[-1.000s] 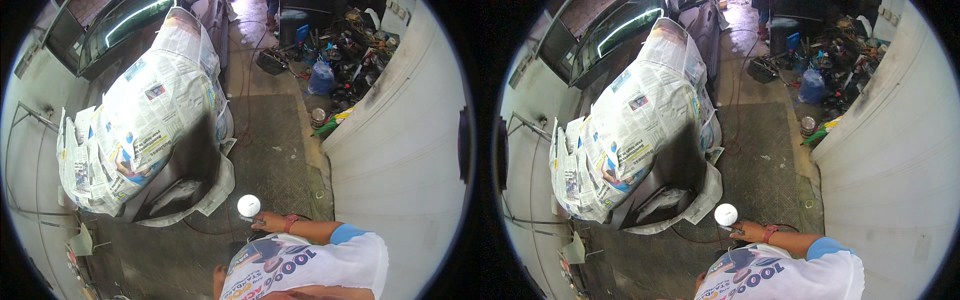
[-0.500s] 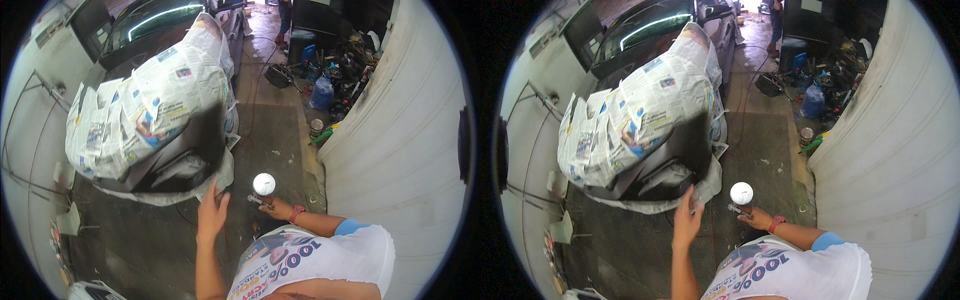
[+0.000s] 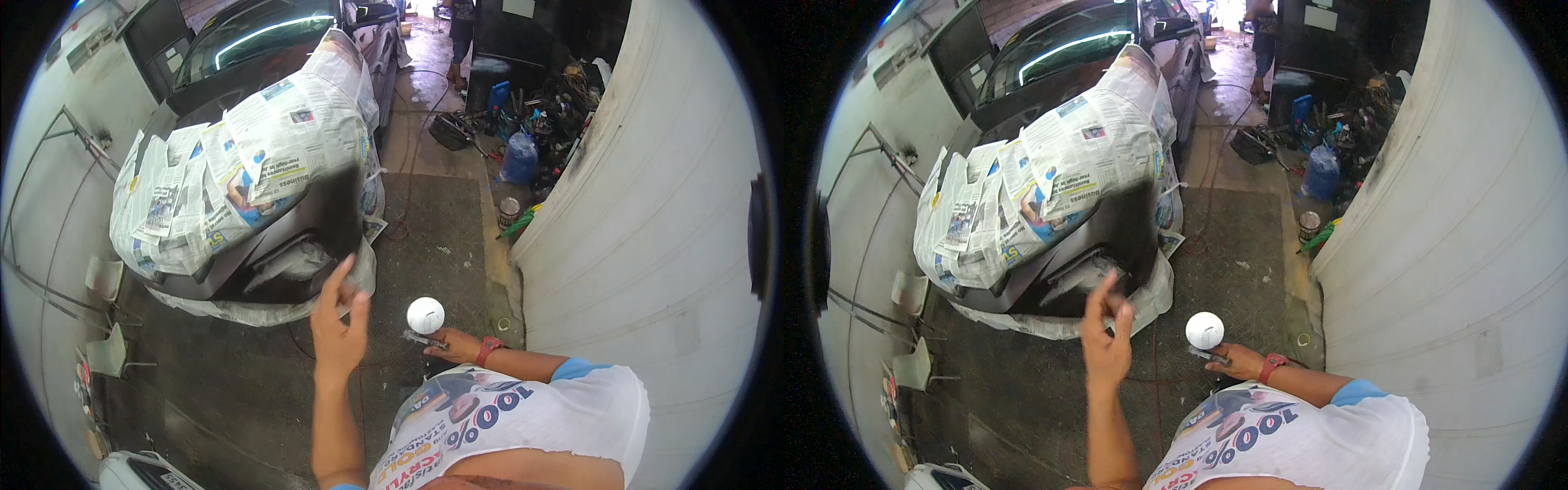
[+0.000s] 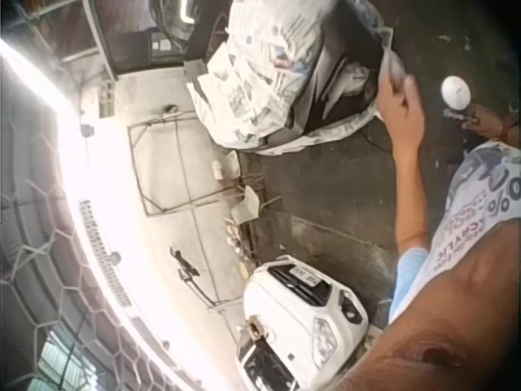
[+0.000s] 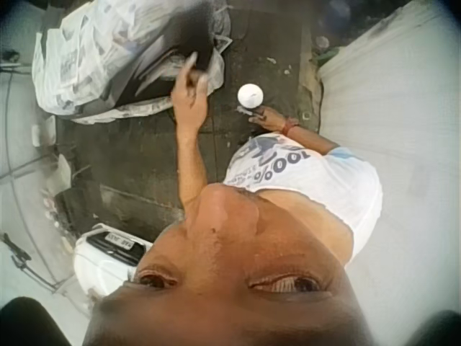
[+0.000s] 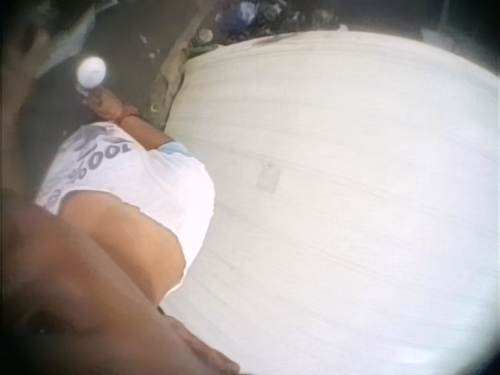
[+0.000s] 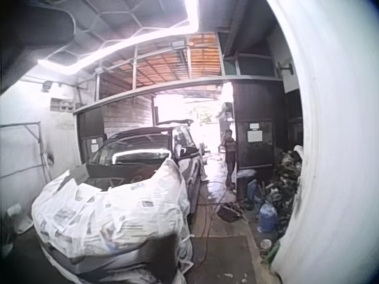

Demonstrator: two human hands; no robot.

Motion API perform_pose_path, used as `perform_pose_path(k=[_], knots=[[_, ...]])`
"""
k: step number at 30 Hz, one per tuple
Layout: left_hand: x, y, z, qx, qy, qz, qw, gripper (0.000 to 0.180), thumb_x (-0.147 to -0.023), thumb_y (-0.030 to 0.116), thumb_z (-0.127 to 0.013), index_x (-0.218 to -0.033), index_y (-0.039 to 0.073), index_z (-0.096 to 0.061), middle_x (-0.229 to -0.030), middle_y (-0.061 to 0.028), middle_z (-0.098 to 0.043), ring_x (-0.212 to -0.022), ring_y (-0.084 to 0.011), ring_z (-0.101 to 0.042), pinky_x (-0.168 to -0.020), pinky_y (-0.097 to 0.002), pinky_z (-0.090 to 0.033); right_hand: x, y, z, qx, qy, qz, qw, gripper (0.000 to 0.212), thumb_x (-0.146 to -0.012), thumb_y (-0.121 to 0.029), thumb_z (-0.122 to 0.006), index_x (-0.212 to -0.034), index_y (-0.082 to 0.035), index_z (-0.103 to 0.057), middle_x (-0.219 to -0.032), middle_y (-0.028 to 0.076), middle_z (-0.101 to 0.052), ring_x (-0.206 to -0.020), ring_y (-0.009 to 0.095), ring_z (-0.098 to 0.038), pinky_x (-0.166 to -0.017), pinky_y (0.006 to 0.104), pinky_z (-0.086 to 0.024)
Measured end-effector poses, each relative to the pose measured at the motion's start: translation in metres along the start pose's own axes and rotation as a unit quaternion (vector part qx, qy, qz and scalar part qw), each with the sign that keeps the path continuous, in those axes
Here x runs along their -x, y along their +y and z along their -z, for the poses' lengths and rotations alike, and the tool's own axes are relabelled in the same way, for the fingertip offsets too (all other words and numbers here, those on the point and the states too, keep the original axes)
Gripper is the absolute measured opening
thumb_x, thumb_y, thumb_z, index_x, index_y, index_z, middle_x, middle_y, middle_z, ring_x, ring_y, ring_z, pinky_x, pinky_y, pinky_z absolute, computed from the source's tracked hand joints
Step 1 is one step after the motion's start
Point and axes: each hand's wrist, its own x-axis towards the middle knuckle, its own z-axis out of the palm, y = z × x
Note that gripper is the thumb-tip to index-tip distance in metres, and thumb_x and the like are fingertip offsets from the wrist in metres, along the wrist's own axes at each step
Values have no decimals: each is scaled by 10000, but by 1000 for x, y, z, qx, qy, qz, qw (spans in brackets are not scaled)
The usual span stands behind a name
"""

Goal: The person uses a spray gun to apply paint to a car bumper that is covered with newspaper. The person moves around the bumper, spraying different sections to ensure coverage.

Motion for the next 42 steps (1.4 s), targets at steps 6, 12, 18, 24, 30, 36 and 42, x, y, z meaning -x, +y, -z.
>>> perform_pose_path(k=[6, 12, 18, 24, 30, 36, 42], knots=[[300, -245, -68, -19, -177, 426, 887, 661, -984, 369, -727, -1481, -31, -552, -1418, -276, -639, -1324, -359, -631, -1087, -449, -497, -30, 28, 24, 17, 7, 19, 1000, 581, -1023, -519, -639, -1412, -86, -642, -1308, 248, -669, -1205, 447, -641, -1044, 491, -512], [296, -147, -104, -12, -358, 591, 723, 616, -989, 385, -721, -1467, 20, -590, -1408, -277, -645, -1336, -344, -630, -1081, -437, -507, -66, 52, 89, 7, 2, -31, 999, 638, -1026, -549, -613, -1453, -75, -610, -1329, 275, -656, -1234, 456, -626, -1065, 488, -502], [120, -172, -167, -90, -252, 446, 854, 571, -991, 364, -718, -1454, 47, -613, -1318, -257, -693, -1255, -345, -672, -1027, -426, -534, -132, 79, 159, -4, -24, -12, 1000, 721, -1035, -619, -550, -1532, -96, -539, -1364, 294, -640, -1277, 450, -607, -1100, 480, -476], [-199, 1, -195, -174, -162, -20, 971, 557, -936, 87, -717, -1482, 73, -605, -781, -105, -598, -702, -250, -584, -696, -391, -492, -196, 158, 193, -58, 52, 59, 995, 674, -1045, -597, -546, -1564, -167, -522, -1148, 284, -728, -1074, 472, -702, -950, 465, -547], [-352, 132, -217, -14, -74, -216, 974, 639, -867, -26, -727, -1487, 6, -575, -920, -81, -688, -734, -161, -605, -741, -318, -514, -236, 262, 209, -48, -49, 19, 998, 627, -1076, -536, -535, -1618, -235, -444, -1222, 226, -744, -1051, 395, -709, -909, 472, -564], [-280, -31, -248, 1, 11, 65, 998, 367, -992, 70, -687, -1355, 18, -683, -950, -22, -655, -885, -111, -598, -850, -285, -503, -234, 192, 268, -177, -39, 20, 983, 607, -1121, -503, -439, -1672, -268, -338, -1209, 174, -765, -1125, 289, -733, -972, 421, -553], [-78, -229, -302, 10, -100, 463, 881, 383, -1033, 161, -681, -1368, -17, -632, -1226, -136, -717, -1097, -151, -660, -959, -303, -508, -285, 159, 302, -194, -113, 7, 975, 580, -1149, -387, -435, -1684, -205, -305, -1053, 70, -741, -919, 155, -689, -950, 355, -556]])
